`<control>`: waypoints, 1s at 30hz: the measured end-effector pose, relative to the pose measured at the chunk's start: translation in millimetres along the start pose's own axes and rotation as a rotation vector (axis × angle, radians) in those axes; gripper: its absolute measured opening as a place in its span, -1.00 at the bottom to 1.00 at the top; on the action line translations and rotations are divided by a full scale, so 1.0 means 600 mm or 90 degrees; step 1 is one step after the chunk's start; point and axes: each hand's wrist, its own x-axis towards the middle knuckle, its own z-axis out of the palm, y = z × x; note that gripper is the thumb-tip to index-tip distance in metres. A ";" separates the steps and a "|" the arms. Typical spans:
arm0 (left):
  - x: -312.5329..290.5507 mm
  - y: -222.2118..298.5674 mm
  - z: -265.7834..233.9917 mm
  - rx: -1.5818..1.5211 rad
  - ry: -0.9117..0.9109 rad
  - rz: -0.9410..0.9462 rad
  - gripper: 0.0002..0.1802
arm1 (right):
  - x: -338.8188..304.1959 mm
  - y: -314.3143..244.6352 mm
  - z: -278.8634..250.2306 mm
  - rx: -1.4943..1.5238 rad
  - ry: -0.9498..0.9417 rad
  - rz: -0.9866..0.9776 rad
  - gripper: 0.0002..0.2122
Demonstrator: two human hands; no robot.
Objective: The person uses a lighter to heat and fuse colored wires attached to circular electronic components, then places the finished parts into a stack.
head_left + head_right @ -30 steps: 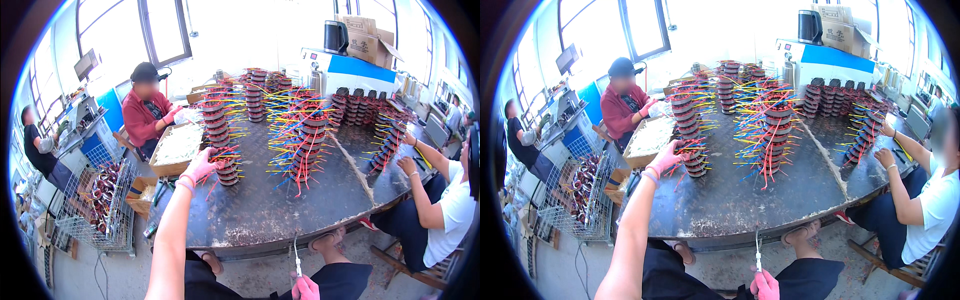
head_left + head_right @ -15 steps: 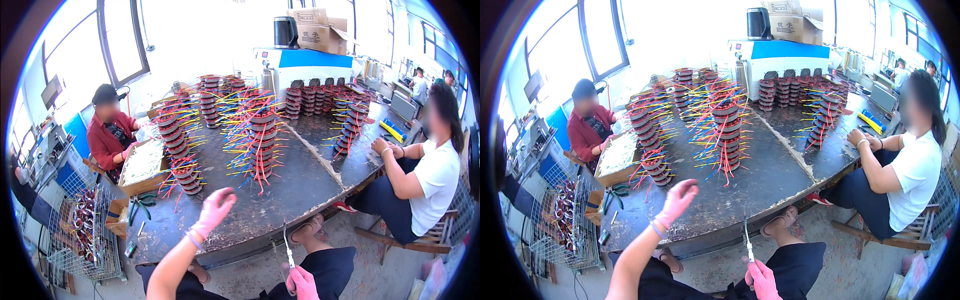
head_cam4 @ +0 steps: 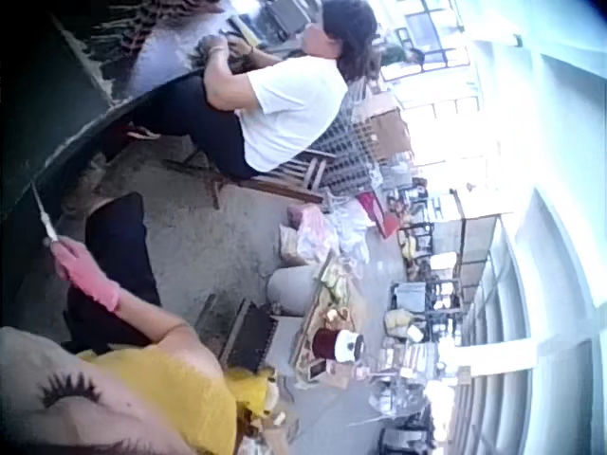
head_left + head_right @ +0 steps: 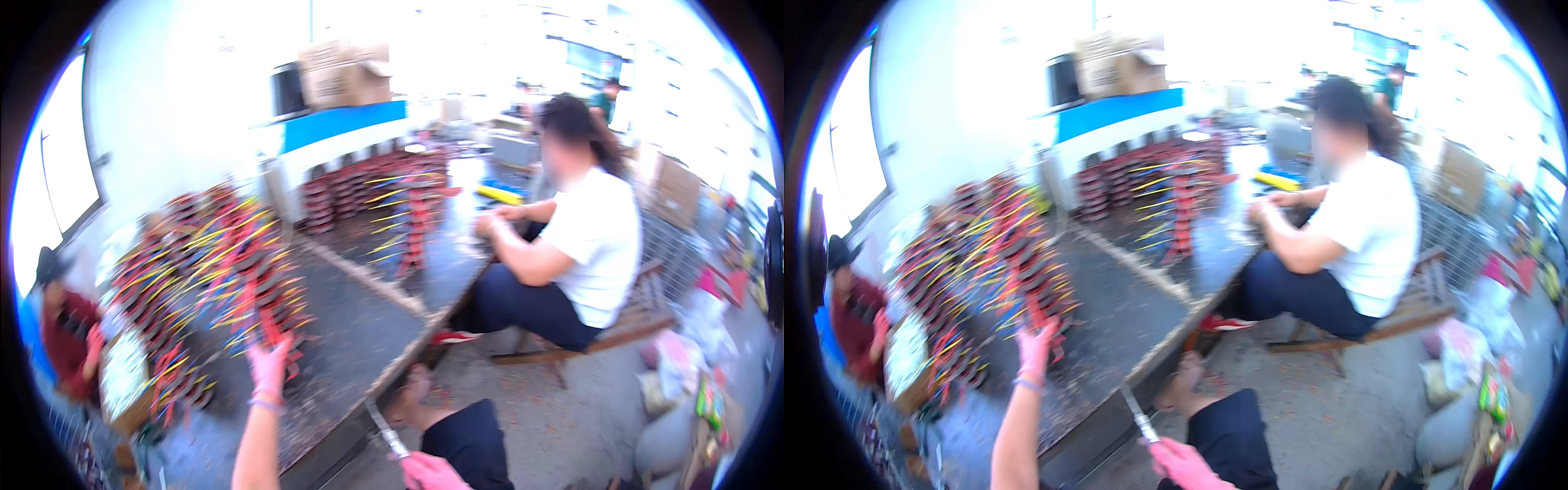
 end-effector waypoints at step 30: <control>0.050 -0.034 0.061 0.275 0.105 0.099 0.19 | 0.038 0.047 -0.051 -0.021 0.032 0.039 -0.73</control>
